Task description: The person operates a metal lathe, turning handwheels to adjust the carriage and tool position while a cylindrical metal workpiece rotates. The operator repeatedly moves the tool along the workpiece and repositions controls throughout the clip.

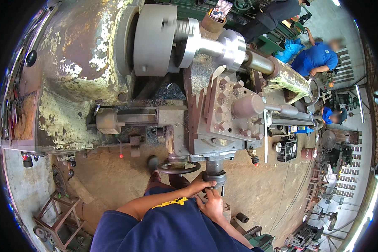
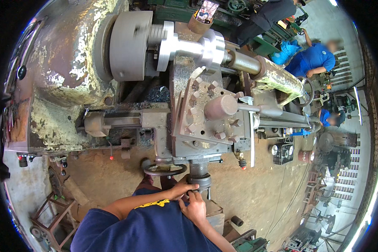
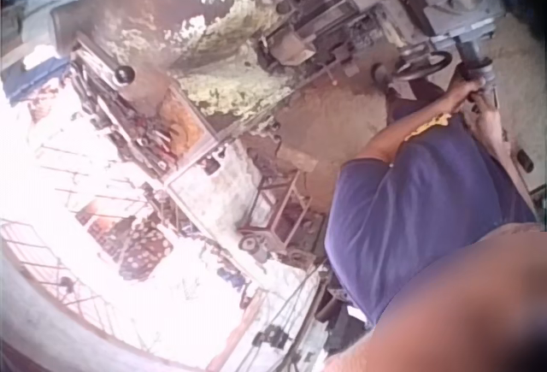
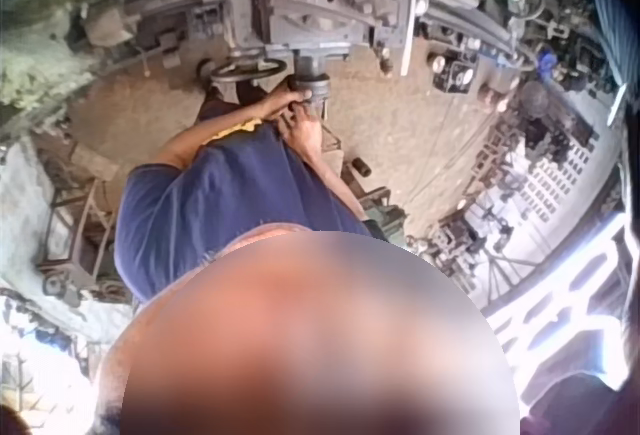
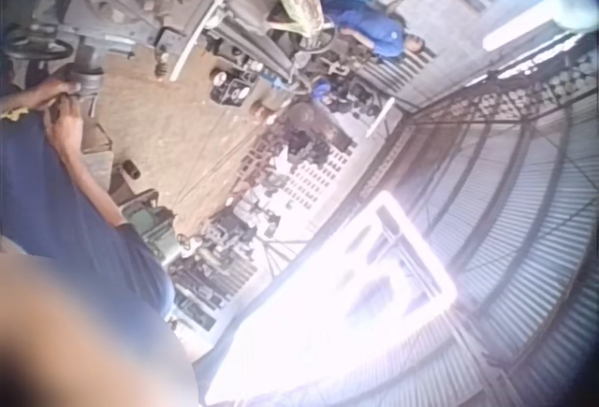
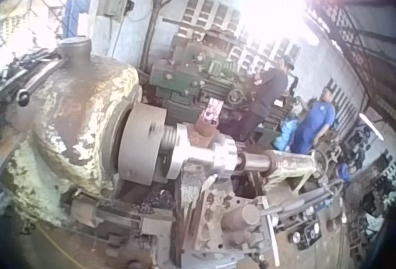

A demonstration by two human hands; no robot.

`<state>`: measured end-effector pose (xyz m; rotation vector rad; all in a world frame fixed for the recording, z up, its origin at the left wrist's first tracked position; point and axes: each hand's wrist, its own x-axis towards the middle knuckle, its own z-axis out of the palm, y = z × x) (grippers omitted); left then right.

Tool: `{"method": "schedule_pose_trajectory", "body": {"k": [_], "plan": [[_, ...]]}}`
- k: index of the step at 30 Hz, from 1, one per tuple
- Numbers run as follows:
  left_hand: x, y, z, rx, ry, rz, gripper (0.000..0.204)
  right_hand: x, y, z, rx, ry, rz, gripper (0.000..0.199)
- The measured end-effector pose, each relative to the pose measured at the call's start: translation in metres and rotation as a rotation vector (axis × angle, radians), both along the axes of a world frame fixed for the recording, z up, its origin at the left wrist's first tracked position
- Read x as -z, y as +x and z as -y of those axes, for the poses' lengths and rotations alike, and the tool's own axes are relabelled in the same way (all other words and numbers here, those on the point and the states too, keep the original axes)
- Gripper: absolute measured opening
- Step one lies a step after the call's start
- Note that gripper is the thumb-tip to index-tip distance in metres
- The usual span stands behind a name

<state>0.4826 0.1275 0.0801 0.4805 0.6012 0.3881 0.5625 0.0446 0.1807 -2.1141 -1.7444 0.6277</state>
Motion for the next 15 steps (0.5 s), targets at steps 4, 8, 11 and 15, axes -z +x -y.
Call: {"method": "schedule_pose_trajectory", "body": {"k": [4,8,11,15], "plan": [[0.017,0.008,-0.003,-0.046,0.054,0.044,0.06,0.007,0.04,0.001,0.055,0.265,0.062,0.031],[0.052,0.015,0.009,-0.121,-0.084,0.369,0.062,0.023,0.078,-0.001,0.351,0.227,0.133,0.048],[0.085,0.021,0.007,-0.014,-0.167,0.614,0.075,0.028,0.077,0.001,0.473,-0.086,-0.167,0.052],[0.122,0.021,0.014,-0.004,-0.243,0.672,0.079,0.015,0.066,-0.003,0.426,-0.282,-0.087,0.056]]}}
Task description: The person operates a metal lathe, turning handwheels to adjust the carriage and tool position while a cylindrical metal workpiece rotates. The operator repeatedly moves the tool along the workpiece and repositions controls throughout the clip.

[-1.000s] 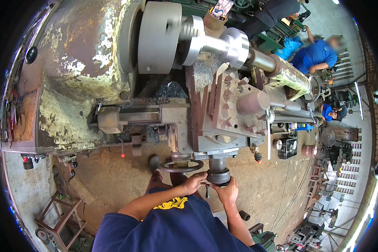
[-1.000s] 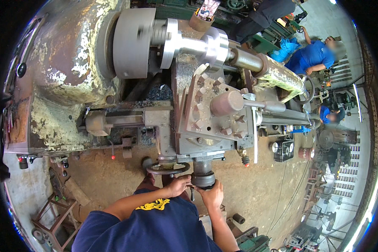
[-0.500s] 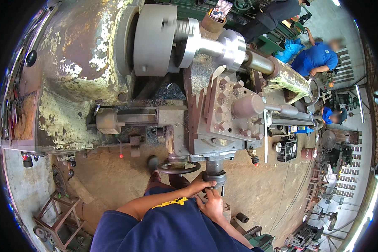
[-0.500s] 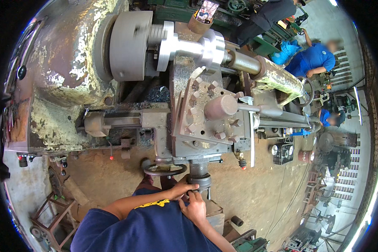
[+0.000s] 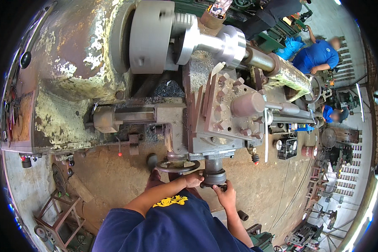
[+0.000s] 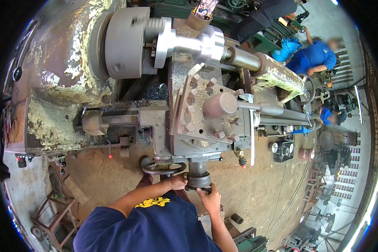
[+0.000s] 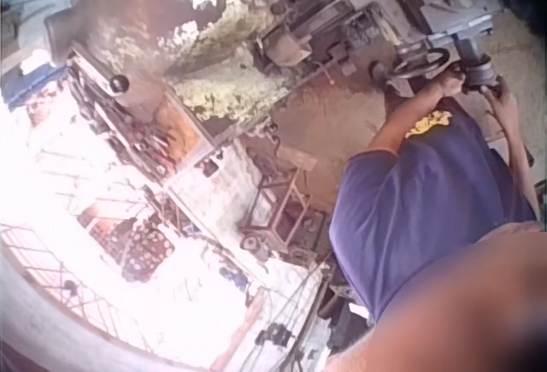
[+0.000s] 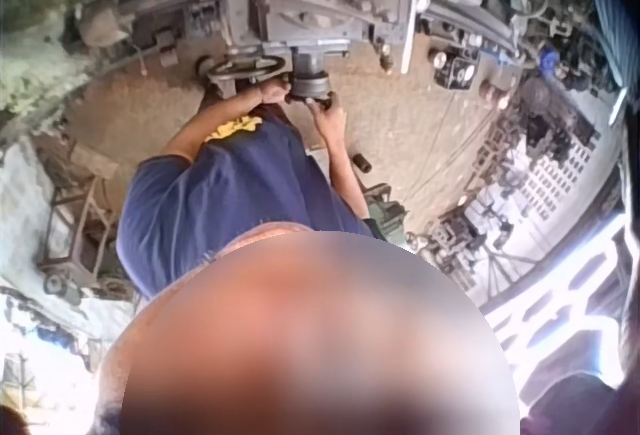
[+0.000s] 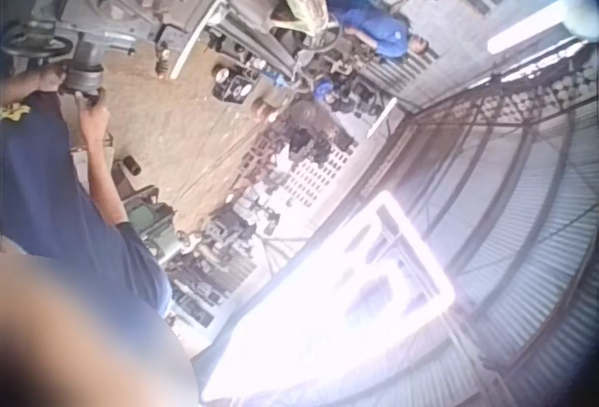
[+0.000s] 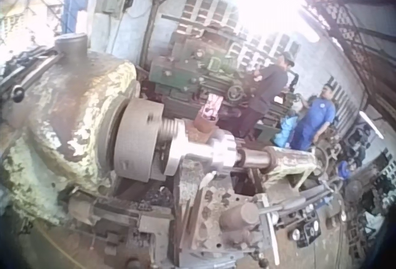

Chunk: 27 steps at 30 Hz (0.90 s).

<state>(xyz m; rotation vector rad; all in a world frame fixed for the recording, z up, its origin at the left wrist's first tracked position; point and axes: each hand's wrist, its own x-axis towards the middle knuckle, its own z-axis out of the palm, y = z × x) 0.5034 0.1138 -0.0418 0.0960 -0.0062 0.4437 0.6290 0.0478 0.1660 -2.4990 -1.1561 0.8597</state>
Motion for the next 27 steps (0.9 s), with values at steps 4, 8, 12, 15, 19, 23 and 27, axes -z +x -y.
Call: {"method": "schedule_pose_trajectory", "body": {"k": [4,8,12,15,19,23,27], "plan": [[0.027,-0.034,0.019,0.308,0.173,-0.527,0.059,-0.012,-0.005,-0.007,0.017,0.02,-0.093,0.066],[0.035,-0.112,0.026,0.336,1.05,-1.137,0.055,-0.011,-0.006,-0.015,0.006,0.054,-0.002,0.097],[0.021,-0.175,0.009,0.411,0.809,-1.557,0.057,-0.008,-0.019,-0.027,-0.19,0.145,0.138,0.11],[-0.004,-0.178,0.001,-0.247,0.868,-1.996,0.054,-0.01,-0.033,-0.038,-0.195,0.111,0.189,0.117],[-0.024,-0.178,-0.024,-0.392,1.153,-1.72,0.047,-0.011,-0.044,-0.049,-0.101,0.029,0.263,0.12],[-0.024,-0.172,-0.039,-0.016,1.307,-1.639,0.037,-0.009,-0.045,-0.05,-0.087,0.031,0.284,0.118],[-0.014,-0.175,-0.046,-0.167,1.315,-1.534,0.025,-0.009,-0.044,-0.05,-0.07,0.026,0.289,0.116]]}}
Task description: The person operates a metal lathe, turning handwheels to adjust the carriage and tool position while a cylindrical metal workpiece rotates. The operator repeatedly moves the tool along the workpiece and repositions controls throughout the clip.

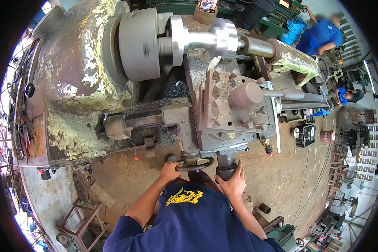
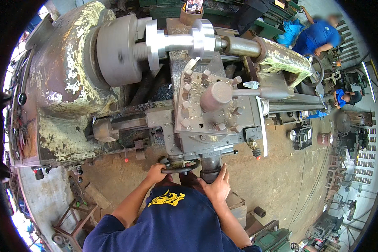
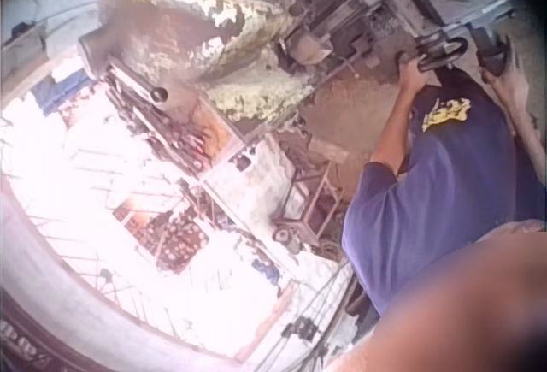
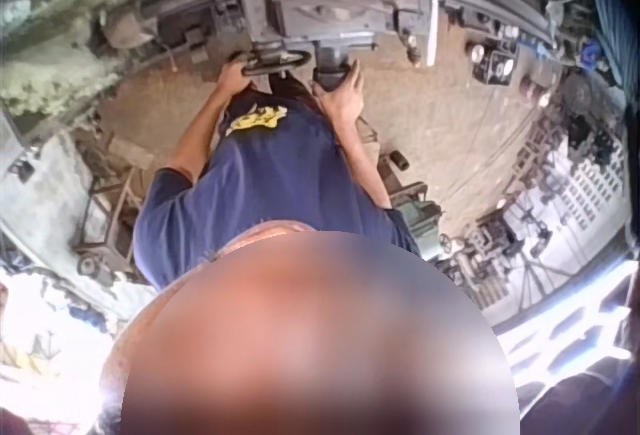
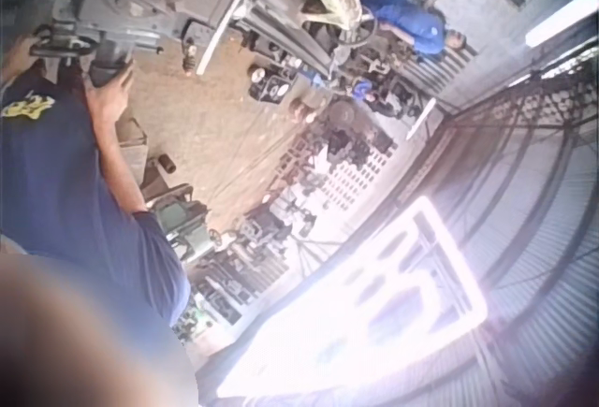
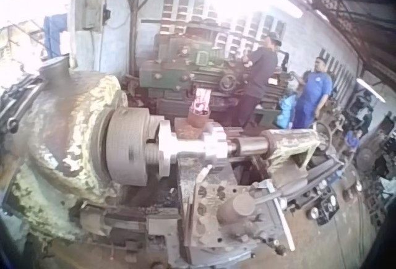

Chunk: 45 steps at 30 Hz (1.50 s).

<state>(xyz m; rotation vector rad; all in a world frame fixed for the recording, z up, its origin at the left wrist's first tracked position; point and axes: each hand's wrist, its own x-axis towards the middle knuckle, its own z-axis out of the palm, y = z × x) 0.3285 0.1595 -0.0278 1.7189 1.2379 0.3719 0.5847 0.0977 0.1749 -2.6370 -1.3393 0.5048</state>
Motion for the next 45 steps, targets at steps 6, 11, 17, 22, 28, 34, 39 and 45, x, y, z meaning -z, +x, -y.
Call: {"method": "schedule_pose_trajectory", "body": {"k": [6,11,17,22,28,34,39,45], "plan": [[-0.001,0.006,0.004,-0.014,-0.096,-0.125,0.036,-0.001,-0.001,-0.001,0.007,-0.004,0.002,0.116],[-0.003,0.008,0.003,-0.021,-0.099,-0.058,0.032,0.001,0.001,0.0,0.007,-0.01,0.005,0.115],[0.004,0.002,0.004,-0.033,-0.055,-0.013,0.029,0.0,-0.001,-0.001,0.015,-0.026,-0.002,0.115],[0.004,0.009,0.006,-0.058,-0.132,-0.11,0.028,-0.001,-0.001,-0.001,0.003,-0.014,0.016,0.115],[-0.003,0.009,0.007,-0.079,-0.093,-0.04,0.023,0.0,-0.002,0.0,0.016,-0.012,0.01,0.115],[0.0,0.002,0.012,-0.149,-0.039,0.116,0.024,0.001,0.0,0.001,0.013,0.011,0.014,0.114],[0.007,0.002,0.016,-0.187,0.004,0.111,0.026,0.001,0.001,0.0,0.026,-0.009,0.007,0.112],[0.01,0.002,0.015,-0.179,-0.009,0.106,0.026,-0.001,0.001,0.0,0.017,0.014,0.009,0.11]]}}
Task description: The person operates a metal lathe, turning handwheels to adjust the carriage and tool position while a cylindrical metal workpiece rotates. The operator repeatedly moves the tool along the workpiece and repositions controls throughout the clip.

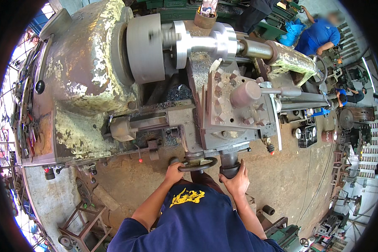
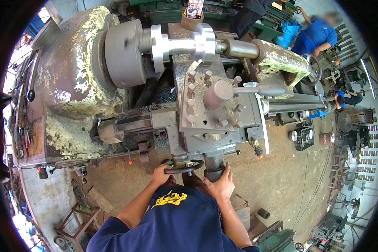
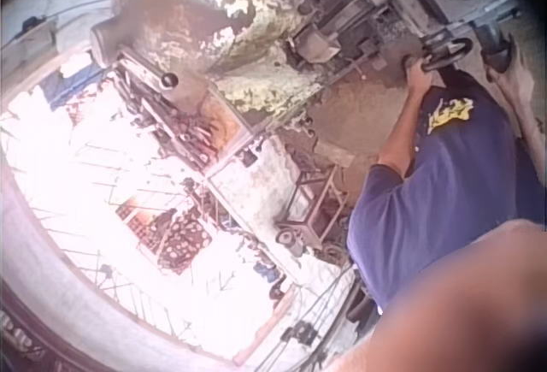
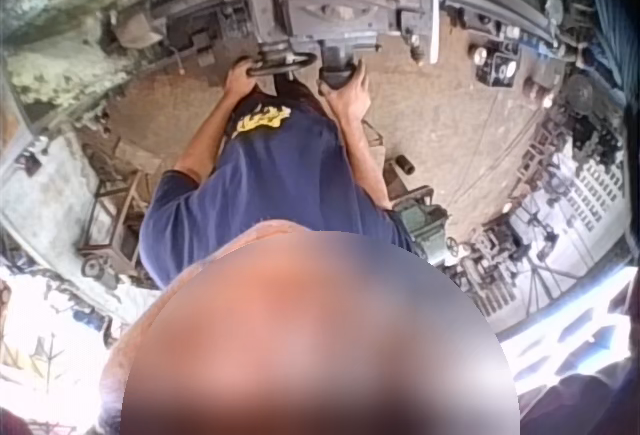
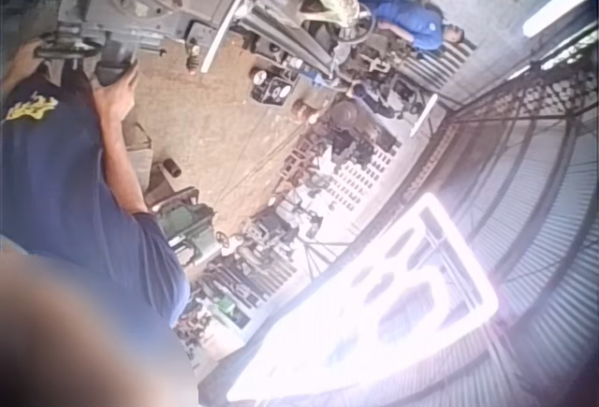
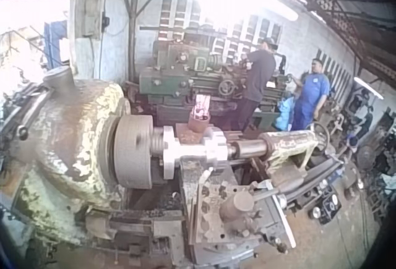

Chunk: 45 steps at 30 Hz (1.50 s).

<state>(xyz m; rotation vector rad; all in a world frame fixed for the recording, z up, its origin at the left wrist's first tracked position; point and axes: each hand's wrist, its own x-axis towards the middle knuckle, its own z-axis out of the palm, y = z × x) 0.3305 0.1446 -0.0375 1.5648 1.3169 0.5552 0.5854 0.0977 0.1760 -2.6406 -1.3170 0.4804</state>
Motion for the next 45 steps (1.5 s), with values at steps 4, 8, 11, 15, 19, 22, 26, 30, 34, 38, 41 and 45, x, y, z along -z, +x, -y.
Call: {"method": "schedule_pose_trajectory", "body": {"k": [4,8,11,15,19,22,26,30,34,38,41,45], "plan": [[-0.002,0.0,-0.001,0.004,-0.016,0.004,0.026,0.002,-0.001,0.003,-0.022,0.055,0.024,0.114],[-0.003,0.0,0.0,-0.007,-0.052,0.002,0.025,0.007,0.007,0.009,-0.069,0.097,-0.031,0.109],[-0.002,0.0,0.001,-0.017,-0.048,0.019,0.024,0.006,0.03,0.017,-0.036,0.126,-0.241,0.102],[0.001,0.001,0.001,-0.021,-0.048,0.038,0.023,0.006,0.055,0.035,0.291,0.002,-0.813,0.072],[-0.001,0.001,0.001,-0.013,-0.028,0.017,0.022,0.015,0.052,0.048,0.238,-0.02,-0.607,0.049],[-0.006,0.001,-0.002,0.008,-0.021,-0.02,0.02,0.018,0.042,0.047,0.143,0.01,-0.36,0.05],[-0.015,0.001,-0.005,0.028,-0.061,-0.035,0.019,0.012,0.019,0.049,0.121,0.037,-0.191,0.051],[-0.017,0.001,-0.005,0.034,-0.049,-0.027,0.02,0.009,0.007,0.048,0.134,0.056,-0.138,0.051],[-0.016,0.001,-0.006,0.045,-0.058,-0.03,0.019,0.009,0.008,0.046,0.147,0.061,-0.149,0.052],[-0.02,0.001,-0.009,0.046,-0.057,-0.032,0.02,0.009,0.008,0.046,0.133,0.068,-0.145,0.051],[-0.027,0.003,-0.009,0.06,-0.049,-0.043,0.022,0.007,0.008,0.045,0.142,0.057,-0.186,0.052],[-0.028,0.01,-0.006,0.086,0.019,-0.099,0.023,0.004,0.009,0.044,0.151,0.051,-0.198,0.054]]}}
